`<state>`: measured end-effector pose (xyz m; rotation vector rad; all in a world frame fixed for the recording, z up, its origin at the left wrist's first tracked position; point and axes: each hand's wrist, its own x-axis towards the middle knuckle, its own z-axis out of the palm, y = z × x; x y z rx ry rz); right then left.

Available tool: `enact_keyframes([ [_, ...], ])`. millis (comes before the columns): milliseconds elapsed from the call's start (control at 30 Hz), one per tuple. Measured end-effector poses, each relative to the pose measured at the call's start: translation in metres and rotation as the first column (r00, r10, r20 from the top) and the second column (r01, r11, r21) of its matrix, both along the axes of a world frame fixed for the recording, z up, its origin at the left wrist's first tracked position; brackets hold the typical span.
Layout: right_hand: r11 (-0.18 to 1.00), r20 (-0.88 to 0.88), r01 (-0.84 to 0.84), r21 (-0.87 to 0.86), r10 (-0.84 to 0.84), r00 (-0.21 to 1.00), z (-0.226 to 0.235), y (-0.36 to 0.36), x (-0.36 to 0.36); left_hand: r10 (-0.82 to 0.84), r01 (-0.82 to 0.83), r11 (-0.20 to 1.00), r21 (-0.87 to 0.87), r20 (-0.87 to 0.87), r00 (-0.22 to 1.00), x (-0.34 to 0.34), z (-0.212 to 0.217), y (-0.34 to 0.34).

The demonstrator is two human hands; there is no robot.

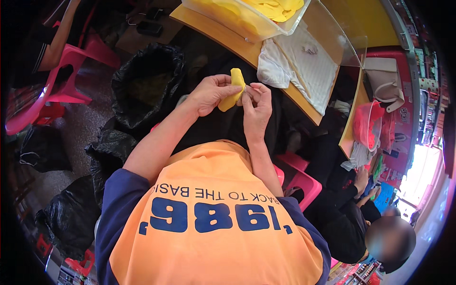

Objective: The person is assembling small yellow leather or vinyl pieces, possibly for a handicraft, using a small stick for precision.

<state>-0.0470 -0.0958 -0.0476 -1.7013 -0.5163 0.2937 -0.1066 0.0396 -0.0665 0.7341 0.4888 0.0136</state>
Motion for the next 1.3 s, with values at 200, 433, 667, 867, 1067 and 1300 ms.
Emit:
enact_keyframes([
  [200,0.994,0.148,0.106,0.01,-0.106,0.983,-0.001,0.002,0.011,0.031,-0.028,0.997,-0.078,0.039,0.999,0.003,0.001,-0.003],
  [433,1.0,0.072,0.008,-0.004,-0.008,0.997,-0.001,0.001,0.006,0.131,-0.124,0.974,-0.192,0.021,0.991,0.004,-0.001,-0.002],
  [667,0.916,0.509,0.018,-0.4,0.205,0.836,0.01,-0.002,-0.006,0.015,-0.013,0.998,-0.057,0.032,0.999,0.0,-0.001,0.002],
  [867,0.985,0.395,-0.019,-0.173,0.087,0.915,0.003,0.0,0.003,0.052,-0.052,0.988,-0.142,0.0,0.999,0.003,0.0,-0.003],
  [1067,0.996,0.284,0.092,-0.009,-0.085,0.955,0.007,0.0,-0.001,0.098,-0.092,0.981,-0.173,0.023,0.995,0.003,0.003,-0.004],
  [1300,0.982,0.339,0.066,-0.177,-0.002,0.941,0.008,0.002,0.001,0.036,-0.033,0.998,-0.055,0.061,0.997,0.001,-0.002,-0.001],
])
